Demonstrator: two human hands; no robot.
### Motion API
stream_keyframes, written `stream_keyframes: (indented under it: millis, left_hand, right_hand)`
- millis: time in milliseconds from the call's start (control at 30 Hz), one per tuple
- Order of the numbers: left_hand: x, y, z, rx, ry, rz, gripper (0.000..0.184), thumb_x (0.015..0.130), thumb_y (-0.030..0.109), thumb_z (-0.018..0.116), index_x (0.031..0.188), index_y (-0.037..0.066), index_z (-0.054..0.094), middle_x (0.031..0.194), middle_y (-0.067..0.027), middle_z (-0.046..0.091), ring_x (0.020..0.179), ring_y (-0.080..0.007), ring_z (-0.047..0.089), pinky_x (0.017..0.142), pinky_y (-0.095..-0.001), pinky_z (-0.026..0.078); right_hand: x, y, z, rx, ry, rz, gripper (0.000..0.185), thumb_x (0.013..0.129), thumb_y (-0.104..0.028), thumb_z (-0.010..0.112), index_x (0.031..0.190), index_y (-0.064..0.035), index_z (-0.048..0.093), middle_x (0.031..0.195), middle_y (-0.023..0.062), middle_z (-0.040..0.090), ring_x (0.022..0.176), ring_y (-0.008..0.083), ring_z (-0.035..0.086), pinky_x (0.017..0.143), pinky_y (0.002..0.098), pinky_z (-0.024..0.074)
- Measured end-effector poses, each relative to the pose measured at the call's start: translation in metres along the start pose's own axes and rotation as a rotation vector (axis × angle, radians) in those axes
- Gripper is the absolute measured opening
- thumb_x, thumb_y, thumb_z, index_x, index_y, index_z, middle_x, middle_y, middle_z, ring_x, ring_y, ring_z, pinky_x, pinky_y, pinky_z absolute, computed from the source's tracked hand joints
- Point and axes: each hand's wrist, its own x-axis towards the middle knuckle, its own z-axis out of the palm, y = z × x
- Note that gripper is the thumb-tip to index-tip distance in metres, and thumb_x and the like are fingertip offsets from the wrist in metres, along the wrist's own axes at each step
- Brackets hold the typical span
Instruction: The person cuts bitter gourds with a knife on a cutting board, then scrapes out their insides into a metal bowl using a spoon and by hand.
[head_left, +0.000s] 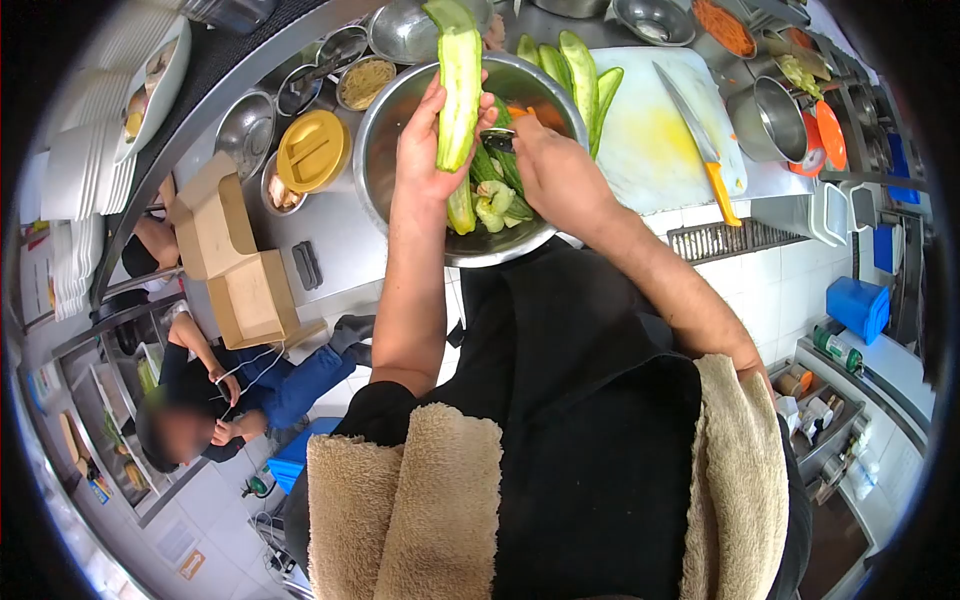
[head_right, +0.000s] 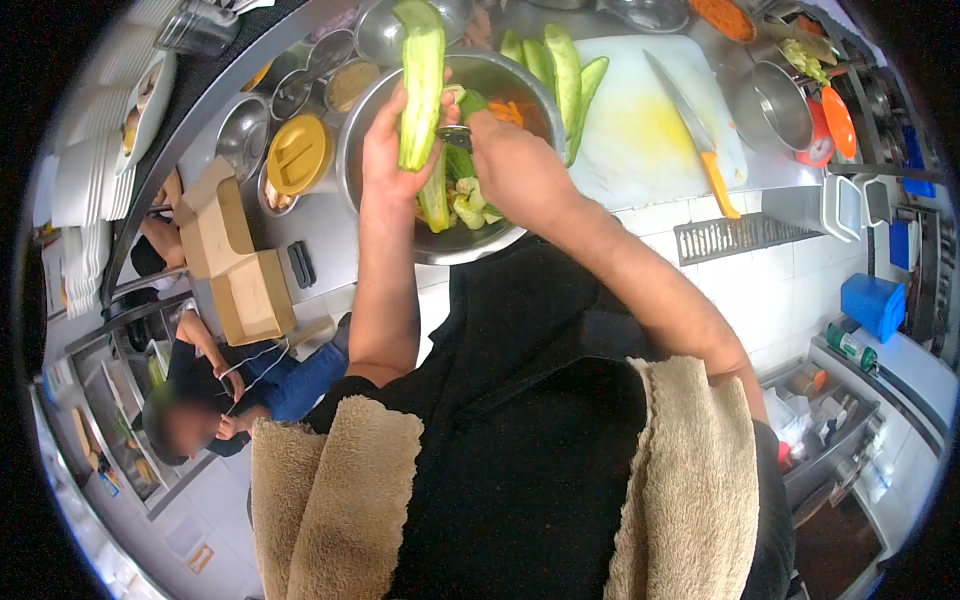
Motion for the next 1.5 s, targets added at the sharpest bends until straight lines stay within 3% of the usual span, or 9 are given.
stream_keyframes:
  millis: [200, 433, 667, 733, 833, 967, 1000, 1200, 1500]
  left_hand:
    - [0.004, -0.008, 0.011, 0.079, -0.018, -0.08, 0.058, 0.108, 0.026, 0.051, 0.158, 0.0, 0.039, 0.145, -0.0217, 0.059, 0.12, -0.0333, 0.065, 0.11, -0.0479, 0.051]
    - [-0.002, -0.013, 0.029, 0.038, 0.039, -0.137, 0.057, 0.111, 0.03, 0.045, 0.159, 0.0, 0.038, 0.146, -0.0226, 0.058, 0.132, -0.0365, 0.061, 0.117, -0.0504, 0.046]
    - [-0.002, -0.007, 0.025, 0.049, 0.048, -0.179, 0.054, 0.111, 0.029, 0.045, 0.156, -0.002, 0.043, 0.145, -0.0219, 0.059, 0.129, -0.0357, 0.063, 0.111, -0.0483, 0.051]
    - [0.005, -0.006, 0.019, -0.008, 0.005, -0.173, 0.055, 0.11, 0.026, 0.047, 0.159, 0.001, 0.04, 0.142, -0.0206, 0.061, 0.124, -0.0336, 0.066, 0.107, -0.0468, 0.053]
    - [0.005, -0.007, 0.018, 0.035, 0.064, -0.082, 0.064, 0.105, 0.016, 0.055, 0.165, 0.009, 0.032, 0.126, -0.0103, 0.066, 0.107, -0.0268, 0.071, 0.095, -0.0395, 0.056]
    - [0.006, -0.007, 0.025, 0.175, 0.18, 0.042, 0.086, 0.094, -0.004, 0.064, 0.168, 0.011, 0.022, 0.135, -0.0105, 0.054, 0.117, -0.023, 0.061, 0.101, -0.039, 0.053]
    - [0.008, -0.005, 0.024, 0.161, 0.198, 0.043, 0.096, 0.089, -0.011, 0.067, 0.169, 0.011, 0.018, 0.144, -0.0124, 0.046, 0.124, -0.0229, 0.057, 0.101, -0.0406, 0.054]
    - [0.004, -0.008, 0.031, 0.273, 0.233, 0.141, 0.102, 0.087, -0.014, 0.068, 0.17, 0.011, 0.013, 0.149, -0.0133, 0.04, 0.12, -0.0246, 0.059, 0.098, -0.0373, 0.056]
    - [0.007, -0.035, 0.038, 0.4, 0.257, 0.32, 0.105, 0.086, -0.016, 0.067, 0.17, 0.015, 0.012, 0.148, -0.0146, 0.039, 0.114, -0.0218, 0.059, 0.095, -0.0347, 0.055]
  right_hand:
    - [0.006, -0.012, -0.007, -0.228, -0.048, -0.028, 0.018, 0.093, -0.004, 0.058, 0.111, -0.0007, 0.057, 0.095, 0.0232, 0.073, 0.08, 0.0398, 0.074, 0.069, 0.05, 0.0597]
    - [0.006, -0.023, -0.01, -0.317, -0.176, -0.03, 0.02, 0.092, -0.005, 0.059, 0.111, -0.0009, 0.055, 0.098, 0.0214, 0.074, 0.081, 0.0389, 0.076, 0.069, 0.0485, 0.0612]
    - [0.007, -0.018, -0.004, -0.3, -0.264, 0.044, 0.023, 0.095, -0.008, 0.056, 0.116, 0.0007, 0.055, 0.098, 0.0221, 0.074, 0.08, 0.0399, 0.075, 0.07, 0.0513, 0.0597]
    - [0.009, -0.009, 0.001, -0.116, -0.183, 0.138, 0.024, 0.097, -0.01, 0.057, 0.119, 0.0009, 0.057, 0.097, 0.0235, 0.073, 0.083, 0.0396, 0.074, 0.072, 0.0504, 0.0588]
    - [0.009, 0.004, 0.004, 0.216, -0.034, 0.211, 0.024, 0.101, -0.014, 0.057, 0.12, 0.0001, 0.06, 0.094, 0.0215, 0.073, 0.085, 0.0343, 0.074, 0.074, 0.0458, 0.0572]
    - [0.008, 0.014, 0.006, 0.69, 0.027, 0.401, 0.02, 0.104, -0.018, 0.058, 0.114, -0.0019, 0.064, 0.09, 0.0132, 0.072, 0.085, 0.021, 0.07, 0.078, 0.0361, 0.0538]
    - [0.008, 0.014, 0.004, 0.69, 0.02, 0.418, 0.02, 0.105, -0.017, 0.056, 0.114, -0.0013, 0.064, 0.092, 0.0076, 0.072, 0.085, 0.0147, 0.066, 0.078, 0.0316, 0.0519]
    - [0.009, 0.004, 0.0, 0.801, -0.012, 0.531, 0.023, 0.106, -0.018, 0.06, 0.118, 0.001, 0.064, 0.1, 0.0084, 0.075, 0.089, 0.0123, 0.066, 0.08, 0.031, 0.0519]
    - [0.007, 0.01, 0.009, 0.635, 0.09, 0.326, 0.046, 0.093, -0.021, 0.08, 0.128, 0.0018, 0.06, 0.109, 0.012, 0.072, 0.098, 0.0198, 0.067, 0.087, 0.0352, 0.054]
